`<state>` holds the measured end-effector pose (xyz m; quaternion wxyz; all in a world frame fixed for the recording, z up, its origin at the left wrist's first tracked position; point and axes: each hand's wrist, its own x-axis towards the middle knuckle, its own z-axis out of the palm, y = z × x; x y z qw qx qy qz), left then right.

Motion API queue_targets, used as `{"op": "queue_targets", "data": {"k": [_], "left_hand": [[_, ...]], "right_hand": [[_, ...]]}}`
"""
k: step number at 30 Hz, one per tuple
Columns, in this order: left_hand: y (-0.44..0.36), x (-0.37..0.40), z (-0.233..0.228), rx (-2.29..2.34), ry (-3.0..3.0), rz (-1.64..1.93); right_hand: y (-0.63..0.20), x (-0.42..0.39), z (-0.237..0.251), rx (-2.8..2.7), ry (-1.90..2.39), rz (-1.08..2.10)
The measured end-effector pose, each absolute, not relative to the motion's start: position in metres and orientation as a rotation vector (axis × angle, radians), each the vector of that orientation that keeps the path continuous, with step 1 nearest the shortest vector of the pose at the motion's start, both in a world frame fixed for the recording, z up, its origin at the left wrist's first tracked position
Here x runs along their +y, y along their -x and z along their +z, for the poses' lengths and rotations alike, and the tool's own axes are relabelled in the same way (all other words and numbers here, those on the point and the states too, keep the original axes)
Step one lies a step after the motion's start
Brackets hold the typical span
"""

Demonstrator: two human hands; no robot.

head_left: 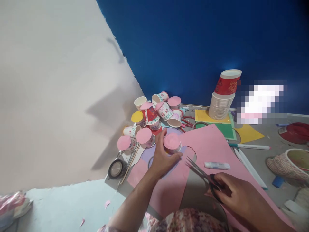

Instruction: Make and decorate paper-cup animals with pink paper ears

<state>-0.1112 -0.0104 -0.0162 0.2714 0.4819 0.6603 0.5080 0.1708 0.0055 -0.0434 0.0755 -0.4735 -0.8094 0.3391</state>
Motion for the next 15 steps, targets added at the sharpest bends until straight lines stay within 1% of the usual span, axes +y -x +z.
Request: {"op": "queue_targets", "data": {"k": [4, 7, 15], "left_hand": [[0.116, -0.009, -0.02, 1.704, -1.295, 1.427], [0.115, -0.007, -0.02, 1.747, -1.285, 1.394], [0.109, -0.007, -0.014, 1.817, -1.254, 1.373]], "right_hand": [[-0.174, 0.004, -0.052, -2.479, 1.348, 0.842], [-0.178, 0.003, -0.059, -2.482, 1.264, 0.704], [-0.183, 0.004, -0.069, -2.478, 1.11, 0.503]]}}
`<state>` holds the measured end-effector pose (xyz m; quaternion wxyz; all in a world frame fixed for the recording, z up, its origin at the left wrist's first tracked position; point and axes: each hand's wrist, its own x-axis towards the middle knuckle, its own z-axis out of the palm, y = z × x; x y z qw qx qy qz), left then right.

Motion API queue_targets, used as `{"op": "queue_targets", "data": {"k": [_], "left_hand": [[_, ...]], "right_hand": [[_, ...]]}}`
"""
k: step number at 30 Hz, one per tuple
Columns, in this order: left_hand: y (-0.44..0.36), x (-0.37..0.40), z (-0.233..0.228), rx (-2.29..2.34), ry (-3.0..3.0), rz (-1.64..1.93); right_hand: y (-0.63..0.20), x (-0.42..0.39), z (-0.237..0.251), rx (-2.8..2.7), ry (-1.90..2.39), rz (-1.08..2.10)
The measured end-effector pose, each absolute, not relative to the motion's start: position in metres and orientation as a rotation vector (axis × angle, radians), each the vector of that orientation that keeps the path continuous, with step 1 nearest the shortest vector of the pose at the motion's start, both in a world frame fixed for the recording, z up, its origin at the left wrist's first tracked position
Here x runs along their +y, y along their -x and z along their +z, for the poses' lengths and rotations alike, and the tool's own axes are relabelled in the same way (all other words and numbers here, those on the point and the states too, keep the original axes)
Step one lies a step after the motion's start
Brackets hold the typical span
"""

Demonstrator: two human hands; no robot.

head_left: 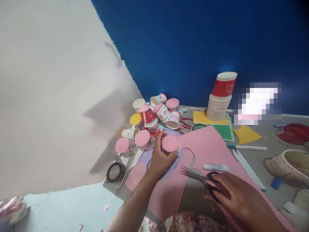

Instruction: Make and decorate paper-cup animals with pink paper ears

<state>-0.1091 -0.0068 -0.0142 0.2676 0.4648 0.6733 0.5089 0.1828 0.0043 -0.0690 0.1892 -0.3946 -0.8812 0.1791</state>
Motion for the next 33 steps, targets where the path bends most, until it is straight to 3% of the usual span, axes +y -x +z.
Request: {"op": "queue_targets", "data": {"k": [5, 11, 17, 22, 33], "left_hand": [[0.108, -0.005, -0.012, 1.864, -1.169, 1.403], [0.118, -0.005, 0.005, 1.441, -0.892, 1.624], [0.108, -0.015, 0.041, 0.942, -0.615, 1.439], [0.08, -0.016, 0.039, 0.724, -0.448, 1.294], [0.043, -0.011, 0.027, 0.705, -0.298, 1.122]], "right_hand": [[-0.18, 0.004, -0.07, -2.46, 1.068, 0.447], [-0.17, 0.003, -0.059, -2.515, 1.165, 0.666], [-0.166, 0.009, -0.04, -2.481, 1.325, 0.878], [-0.165, 0.012, -0.016, -2.408, 1.264, 0.997], [-0.171, 0.005, 0.002, -2.126, 0.944, 0.695]]}}
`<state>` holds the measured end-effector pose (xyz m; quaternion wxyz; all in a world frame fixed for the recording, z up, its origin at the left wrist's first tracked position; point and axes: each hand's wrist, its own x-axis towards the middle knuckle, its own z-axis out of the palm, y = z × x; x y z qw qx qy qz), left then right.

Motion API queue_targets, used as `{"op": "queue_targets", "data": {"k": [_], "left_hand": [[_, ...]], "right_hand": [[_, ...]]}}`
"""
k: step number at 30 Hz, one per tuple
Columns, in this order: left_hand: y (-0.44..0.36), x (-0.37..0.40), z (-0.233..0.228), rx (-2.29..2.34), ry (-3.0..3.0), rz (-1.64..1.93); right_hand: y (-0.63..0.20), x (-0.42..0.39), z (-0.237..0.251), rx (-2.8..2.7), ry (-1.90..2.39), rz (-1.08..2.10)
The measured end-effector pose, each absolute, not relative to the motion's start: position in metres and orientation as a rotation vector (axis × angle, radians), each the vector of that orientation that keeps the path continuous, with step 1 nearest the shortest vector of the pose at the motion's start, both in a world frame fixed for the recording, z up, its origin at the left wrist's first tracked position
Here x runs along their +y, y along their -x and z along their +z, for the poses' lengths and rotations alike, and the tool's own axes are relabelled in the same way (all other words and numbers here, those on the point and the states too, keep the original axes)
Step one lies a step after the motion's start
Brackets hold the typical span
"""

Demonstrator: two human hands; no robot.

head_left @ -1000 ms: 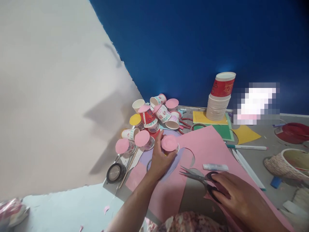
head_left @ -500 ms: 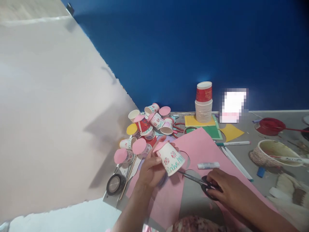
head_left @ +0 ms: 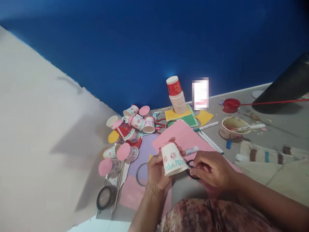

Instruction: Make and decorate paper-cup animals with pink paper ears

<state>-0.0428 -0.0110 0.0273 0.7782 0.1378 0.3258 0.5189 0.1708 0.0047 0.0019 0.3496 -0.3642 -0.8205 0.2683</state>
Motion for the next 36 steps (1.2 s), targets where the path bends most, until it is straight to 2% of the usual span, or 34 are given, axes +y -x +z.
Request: {"op": "queue_targets", "data": {"k": [9, 16, 21, 25, 33, 36], "left_hand": [[0.023, -0.009, 0.02, 0.723, -0.343, 1.039], [0.027, -0.034, 0.034, 1.373, -0.658, 1.399], [0.013, -0.046, 0.044, 1.259, -0.765, 1.098], [-0.003, -0.04, 0.042, 1.176, -0.573, 1.128], [-0.003, -0.023, 0.025, 1.188, -0.49, 1.19], [0.0, -0.021, 0.022, 1.297, -0.651, 1.152]], "right_hand": [[-0.164, 0.004, 0.007, -2.064, 0.932, 0.312], [-0.169, 0.01, 0.002, -1.967, 1.158, 0.136], [-0.168, 0.008, 0.005, -2.074, 1.09, 0.034], [-0.166, 0.003, 0.007, -2.132, 0.987, -0.061], [-0.163, 0.002, -0.001, -2.215, 0.975, 0.038], [-0.163, 0.005, -0.004, -2.22, 0.956, 0.095]]}}
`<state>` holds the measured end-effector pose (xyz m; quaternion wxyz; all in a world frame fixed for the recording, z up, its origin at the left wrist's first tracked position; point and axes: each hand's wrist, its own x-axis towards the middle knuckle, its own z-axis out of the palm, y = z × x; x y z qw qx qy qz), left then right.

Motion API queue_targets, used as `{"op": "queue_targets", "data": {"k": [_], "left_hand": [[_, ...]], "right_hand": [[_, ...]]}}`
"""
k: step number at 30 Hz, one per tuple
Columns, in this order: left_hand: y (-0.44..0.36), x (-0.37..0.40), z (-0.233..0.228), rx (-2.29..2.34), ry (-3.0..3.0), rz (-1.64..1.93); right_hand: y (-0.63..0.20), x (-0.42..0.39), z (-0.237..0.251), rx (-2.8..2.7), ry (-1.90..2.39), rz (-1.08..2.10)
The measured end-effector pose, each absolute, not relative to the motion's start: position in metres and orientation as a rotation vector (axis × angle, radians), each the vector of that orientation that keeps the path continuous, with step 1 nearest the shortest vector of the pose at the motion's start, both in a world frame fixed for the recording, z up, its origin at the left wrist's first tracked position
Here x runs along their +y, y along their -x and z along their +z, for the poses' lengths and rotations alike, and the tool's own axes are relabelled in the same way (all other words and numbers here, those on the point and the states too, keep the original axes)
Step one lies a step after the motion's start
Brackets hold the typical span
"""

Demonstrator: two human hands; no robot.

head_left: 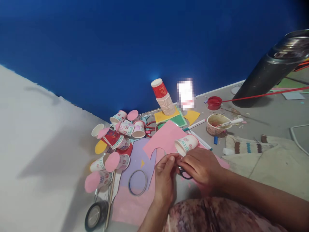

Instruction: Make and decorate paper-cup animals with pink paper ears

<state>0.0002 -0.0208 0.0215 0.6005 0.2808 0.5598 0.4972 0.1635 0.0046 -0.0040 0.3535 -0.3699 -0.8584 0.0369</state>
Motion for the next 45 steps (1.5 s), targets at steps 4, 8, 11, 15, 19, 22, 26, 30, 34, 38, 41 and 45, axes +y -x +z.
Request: {"op": "queue_targets", "data": {"k": [4, 8, 11, 15, 19, 22, 26, 30, 34, 38, 41, 45], "left_hand": [[0.0, -0.018, 0.025, 1.535, -1.111, 1.083], [-0.006, -0.005, 0.031, 1.589, -1.421, 1.033], [-0.01, 0.013, 0.035, 1.695, -1.476, 1.002], [-0.014, 0.035, 0.033, 1.78, -1.485, 0.832], [-0.017, 0.043, 0.024, 1.664, -1.423, 0.786], [-0.018, 0.038, 0.022, 1.666, -1.385, 0.893], [-0.016, 0.025, 0.027, 1.699, -1.345, 1.025], [-0.015, 0.012, 0.029, 1.676, -1.462, 1.131], [-0.015, 0.005, 0.029, 1.64, -1.703, 1.235], [-0.014, -0.001, 0.03, 1.631, -1.81, 1.272], [-0.01, -0.009, 0.031, 1.676, -1.733, 1.267], [0.008, -0.018, 0.029, 1.805, -1.349, 1.253]], "right_hand": [[-0.174, 0.015, 0.007, -1.966, 1.024, 0.159], [-0.195, 0.032, 0.024, -1.734, 1.23, 0.107], [-0.205, 0.039, 0.031, -1.679, 1.31, 0.126], [-0.209, 0.041, 0.033, -1.655, 1.332, 0.208], [-0.211, 0.044, 0.031, -1.643, 1.332, 0.24], [-0.211, 0.046, 0.028, -1.689, 1.338, 0.245], [-0.206, 0.045, 0.019, -1.795, 1.334, 0.176], [-0.201, 0.042, 0.009, -1.854, 1.351, 0.16], [-0.201, 0.042, 0.008, -1.863, 1.369, 0.158], [-0.201, 0.043, 0.013, -1.854, 1.386, 0.158], [-0.203, 0.046, 0.016, -1.797, 1.44, 0.214], [-0.205, 0.05, 0.022, -1.621, 1.494, 0.457]]}}
